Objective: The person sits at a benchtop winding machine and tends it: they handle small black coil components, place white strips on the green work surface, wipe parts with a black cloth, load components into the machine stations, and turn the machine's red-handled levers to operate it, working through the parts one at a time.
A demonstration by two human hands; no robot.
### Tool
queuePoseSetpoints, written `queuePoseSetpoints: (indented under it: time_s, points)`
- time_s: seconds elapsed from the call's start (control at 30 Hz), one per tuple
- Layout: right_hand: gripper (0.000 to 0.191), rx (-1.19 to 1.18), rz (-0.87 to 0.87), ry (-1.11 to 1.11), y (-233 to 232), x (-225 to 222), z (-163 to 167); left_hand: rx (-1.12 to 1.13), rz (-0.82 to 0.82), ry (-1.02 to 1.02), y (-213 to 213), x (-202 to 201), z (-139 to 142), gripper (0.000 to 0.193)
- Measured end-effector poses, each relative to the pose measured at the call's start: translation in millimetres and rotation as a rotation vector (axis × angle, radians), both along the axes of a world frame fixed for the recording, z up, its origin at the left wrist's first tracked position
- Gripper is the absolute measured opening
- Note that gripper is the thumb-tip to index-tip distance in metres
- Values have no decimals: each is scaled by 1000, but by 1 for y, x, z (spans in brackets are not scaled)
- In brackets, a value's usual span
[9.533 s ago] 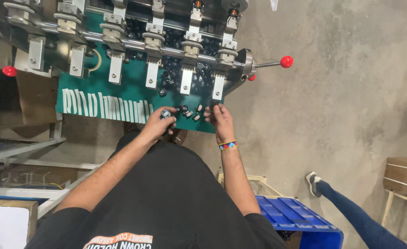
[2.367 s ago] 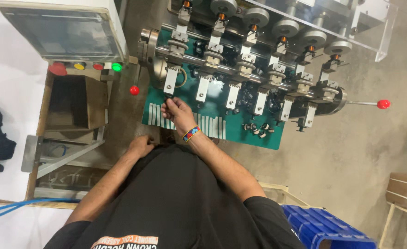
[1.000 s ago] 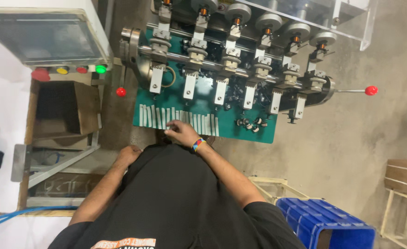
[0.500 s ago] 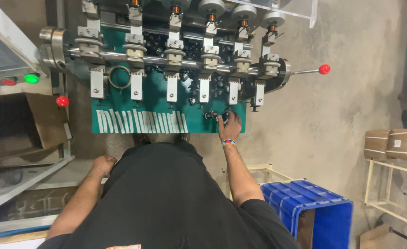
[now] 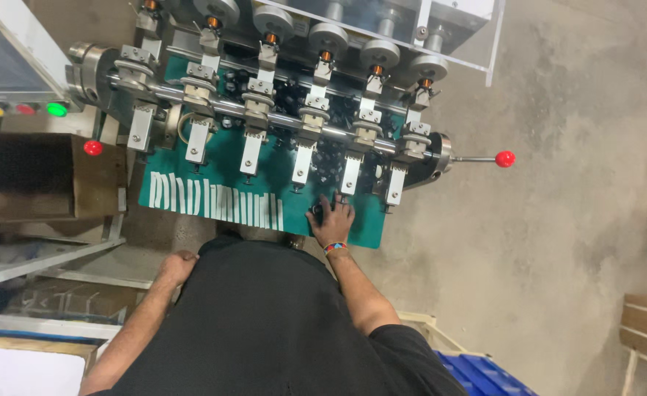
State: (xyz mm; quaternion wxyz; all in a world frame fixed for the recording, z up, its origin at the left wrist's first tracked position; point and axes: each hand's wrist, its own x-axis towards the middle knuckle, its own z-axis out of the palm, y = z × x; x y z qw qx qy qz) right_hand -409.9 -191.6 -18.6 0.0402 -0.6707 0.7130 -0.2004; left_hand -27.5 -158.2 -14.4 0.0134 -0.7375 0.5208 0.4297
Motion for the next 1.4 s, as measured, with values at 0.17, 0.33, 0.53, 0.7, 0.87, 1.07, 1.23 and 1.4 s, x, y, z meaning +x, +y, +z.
queuePoseSetpoints:
  time_s: [0.17, 0.33, 0.53, 0.7, 0.87, 1.07, 1.23, 1.4]
  points:
    - [57, 141, 198, 95, 0, -41, -8, -5, 142, -60, 36, -29, 1, 39]
    - [66, 320, 343, 24, -6, -70, -8, -102, 197, -92, 69, -48, -6, 42]
    - [47, -52, 415, -85, -12, -59, -17, -153, 224, -135, 89, -69, -14, 40]
    - [38, -15, 420, -128, -12, -61, -19, -93, 228, -130, 92, -83, -11, 39]
    - [43, 60, 331, -91, -8, -66, -14, -82, 236, -142, 89, -90, -2, 39]
    - [41, -82, 542, -55, -6, -65, -21, -5, 245, -175, 89, -99, 7, 38]
    - [28, -66, 642, 24, -15, -69, -29, 20, 216, -180, 87, -98, 13, 38]
    - [51, 187, 550, 102, -18, -85, -19, 17, 213, -139, 89, -92, 9, 39]
